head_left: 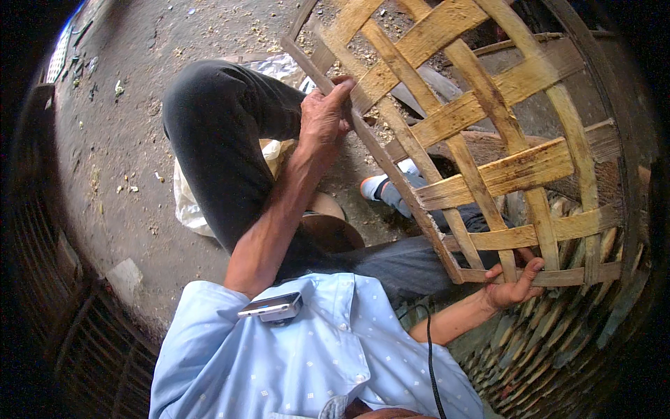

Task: The person sits on the floor and assembles a wooden lattice panel by hand, fitting slats into a grid pattern. They then place the finished panel on a stack and handle a plastic bag containing material.

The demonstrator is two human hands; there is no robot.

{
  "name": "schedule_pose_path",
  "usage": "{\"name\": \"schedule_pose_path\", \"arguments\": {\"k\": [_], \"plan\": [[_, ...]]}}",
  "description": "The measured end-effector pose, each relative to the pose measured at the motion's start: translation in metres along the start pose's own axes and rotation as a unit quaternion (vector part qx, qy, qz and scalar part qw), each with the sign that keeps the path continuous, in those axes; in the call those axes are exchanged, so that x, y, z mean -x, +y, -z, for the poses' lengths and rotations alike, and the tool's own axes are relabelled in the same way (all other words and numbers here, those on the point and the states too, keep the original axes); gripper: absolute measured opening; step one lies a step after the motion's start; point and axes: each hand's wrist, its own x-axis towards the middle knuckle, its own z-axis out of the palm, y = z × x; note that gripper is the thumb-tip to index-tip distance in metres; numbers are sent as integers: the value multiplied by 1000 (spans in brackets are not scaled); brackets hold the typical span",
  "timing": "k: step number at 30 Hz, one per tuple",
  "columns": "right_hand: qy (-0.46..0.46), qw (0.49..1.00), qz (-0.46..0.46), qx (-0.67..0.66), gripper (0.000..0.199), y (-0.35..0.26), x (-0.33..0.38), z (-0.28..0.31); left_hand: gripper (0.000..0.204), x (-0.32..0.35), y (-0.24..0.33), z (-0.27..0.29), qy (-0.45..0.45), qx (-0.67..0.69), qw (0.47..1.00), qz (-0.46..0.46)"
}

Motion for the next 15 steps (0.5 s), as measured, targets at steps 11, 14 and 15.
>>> {"name": "schedule_pose_path", "arguments": {"k": [11, 14, 15], "plan": [[31, 998, -13, -46, 61, 7, -21, 26, 33, -12, 8, 0, -105, 361, 927, -6], [19, 999, -10, -47, 61, 6, -20, 28, 37, -17, 0, 0, -119, 284, 949, -68], [25, 999, -9, -42, 61, 6, -19, 26, 36, -18, -1, 3, -133, 288, 946, -58]]}}
